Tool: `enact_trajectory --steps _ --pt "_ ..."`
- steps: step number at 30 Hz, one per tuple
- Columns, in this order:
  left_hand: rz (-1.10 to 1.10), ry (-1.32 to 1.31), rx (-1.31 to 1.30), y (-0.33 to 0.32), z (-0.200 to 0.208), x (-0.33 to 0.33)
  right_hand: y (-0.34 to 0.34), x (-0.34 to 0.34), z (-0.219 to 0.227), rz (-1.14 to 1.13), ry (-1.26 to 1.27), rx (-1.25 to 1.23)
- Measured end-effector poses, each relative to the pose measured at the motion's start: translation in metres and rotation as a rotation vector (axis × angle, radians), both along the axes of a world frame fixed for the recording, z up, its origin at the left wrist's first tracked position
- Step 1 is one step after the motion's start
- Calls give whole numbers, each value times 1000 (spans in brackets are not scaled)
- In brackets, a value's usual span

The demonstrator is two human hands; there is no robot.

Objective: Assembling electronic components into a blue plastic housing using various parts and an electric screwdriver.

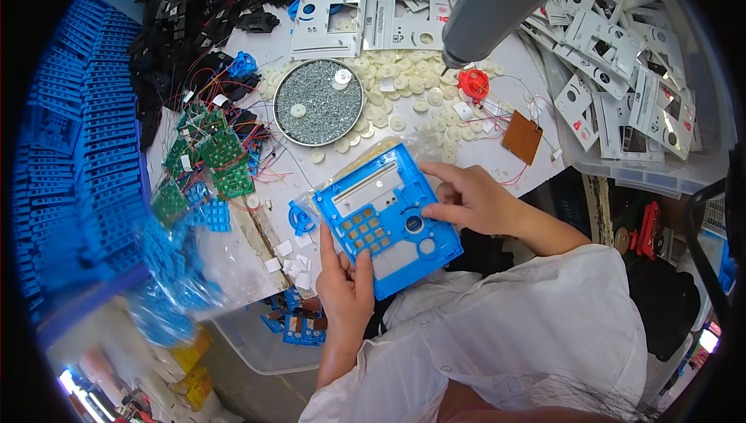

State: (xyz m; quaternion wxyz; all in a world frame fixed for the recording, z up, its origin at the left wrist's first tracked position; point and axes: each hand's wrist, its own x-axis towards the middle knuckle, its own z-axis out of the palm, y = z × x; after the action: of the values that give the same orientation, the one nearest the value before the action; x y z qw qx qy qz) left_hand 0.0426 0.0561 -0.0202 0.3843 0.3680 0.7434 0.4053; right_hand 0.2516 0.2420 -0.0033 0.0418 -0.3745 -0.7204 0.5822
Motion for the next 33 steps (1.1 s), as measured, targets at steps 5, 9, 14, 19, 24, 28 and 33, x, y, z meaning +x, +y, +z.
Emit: enact_trajectory --steps 5,9,14,19,24,28,33 --pt "-21 124 -74 6 -1 -7 -4 -12 -5 7 -15 198" --pt "4 167 -65 19 0 -9 2 -19 -14 62 28 438" --pt "-54 234 -79 15 0 -12 5 -12 -17 227 -17 590" --pt "-49 280 -57 12 -4 -10 5 -15 -17 254 -31 660" --pt "-112 645 50 13 -1 -8 8 -22 -10 380 -112 747" --pt "-480 850 160 5 -14 -19 3 -25 -10 413 -163 782" --pt "-496 879 117 4 -13 -17 7 -23 -16 413 -185 736"
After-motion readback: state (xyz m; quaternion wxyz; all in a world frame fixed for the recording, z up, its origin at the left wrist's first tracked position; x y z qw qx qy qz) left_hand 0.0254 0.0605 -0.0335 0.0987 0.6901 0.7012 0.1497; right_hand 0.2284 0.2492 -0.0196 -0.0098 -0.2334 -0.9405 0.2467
